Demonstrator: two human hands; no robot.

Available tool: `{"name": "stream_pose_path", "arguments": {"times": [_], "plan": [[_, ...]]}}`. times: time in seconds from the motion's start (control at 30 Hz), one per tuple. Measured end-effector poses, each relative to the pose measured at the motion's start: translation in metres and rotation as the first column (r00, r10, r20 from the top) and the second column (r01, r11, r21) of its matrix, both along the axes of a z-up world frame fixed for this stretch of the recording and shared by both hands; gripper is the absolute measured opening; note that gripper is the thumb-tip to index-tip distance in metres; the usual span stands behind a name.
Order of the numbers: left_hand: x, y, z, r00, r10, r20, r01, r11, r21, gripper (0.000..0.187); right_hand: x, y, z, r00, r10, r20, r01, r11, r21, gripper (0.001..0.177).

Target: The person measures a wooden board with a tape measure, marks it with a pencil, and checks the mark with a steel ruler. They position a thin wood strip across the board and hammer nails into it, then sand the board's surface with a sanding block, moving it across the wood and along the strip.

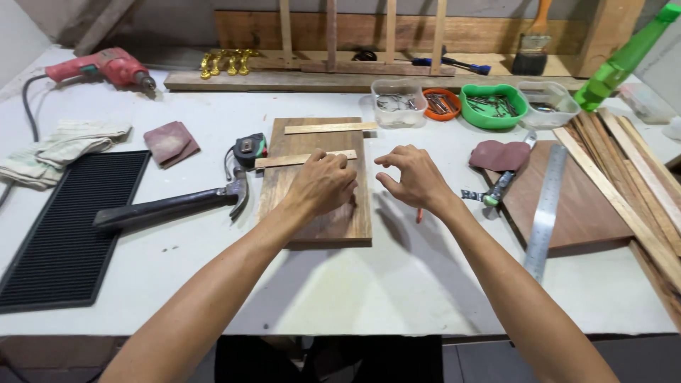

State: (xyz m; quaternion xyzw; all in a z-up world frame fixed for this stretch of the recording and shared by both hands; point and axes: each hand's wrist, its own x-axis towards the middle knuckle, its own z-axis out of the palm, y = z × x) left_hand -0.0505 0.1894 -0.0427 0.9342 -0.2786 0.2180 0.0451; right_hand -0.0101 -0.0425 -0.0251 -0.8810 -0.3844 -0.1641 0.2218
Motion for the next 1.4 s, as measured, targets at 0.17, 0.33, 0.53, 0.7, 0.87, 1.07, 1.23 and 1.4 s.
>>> {"name": "stream_pose_path", "arguments": {"times": [0.17,0.33,0.53,0.7,0.87,1.07,1.23,1.4], "plan": [[0.0,0.059,-0.02,0.99,0.13,-0.057,-0.136,0.982,-0.13,0.021,0.008,0.065,-0.019,0.999,0.007,-0.048,-0.008,1.0,-0.029,0.027],[0.006,0.09,-0.026,0.987,0.125,-0.103,-0.141,0.975,-0.174,0.023,0.012,0.097,-0.028,0.998,0.002,-0.058,-0.004,0.999,-0.042,0.025],[0.036,0.108,-0.016,0.976,0.123,-0.181,-0.155,0.972,-0.177,0.022,0.043,0.111,-0.019,0.998,-0.052,-0.027,0.048,0.989,-0.142,0.025],[0.073,0.113,-0.01,0.991,0.126,-0.054,-0.134,0.969,-0.206,0.03,0.077,0.119,-0.004,0.997,-0.082,0.015,0.083,0.979,-0.185,0.028],[0.113,0.117,-0.033,0.986,0.162,-0.049,-0.167,0.978,-0.122,0.033,0.128,0.11,-0.037,0.994,-0.049,0.095,0.063,0.988,-0.144,0.029],[0.126,0.117,-0.044,0.986,0.149,-0.078,-0.161,0.971,-0.179,0.033,0.133,0.106,-0.037,0.99,-0.138,-0.041,0.127,0.971,-0.203,0.026],[0.128,0.117,-0.046,0.972,0.169,-0.166,-0.204,0.952,-0.227,0.027,0.134,0.101,-0.041,0.991,-0.104,-0.083,0.09,0.983,-0.159,0.023],[0.121,0.099,-0.022,0.98,0.18,-0.087,-0.189,0.976,-0.112,0.017,0.132,0.089,-0.034,0.988,-0.134,-0.079,0.122,0.981,-0.149,0.018]]}}
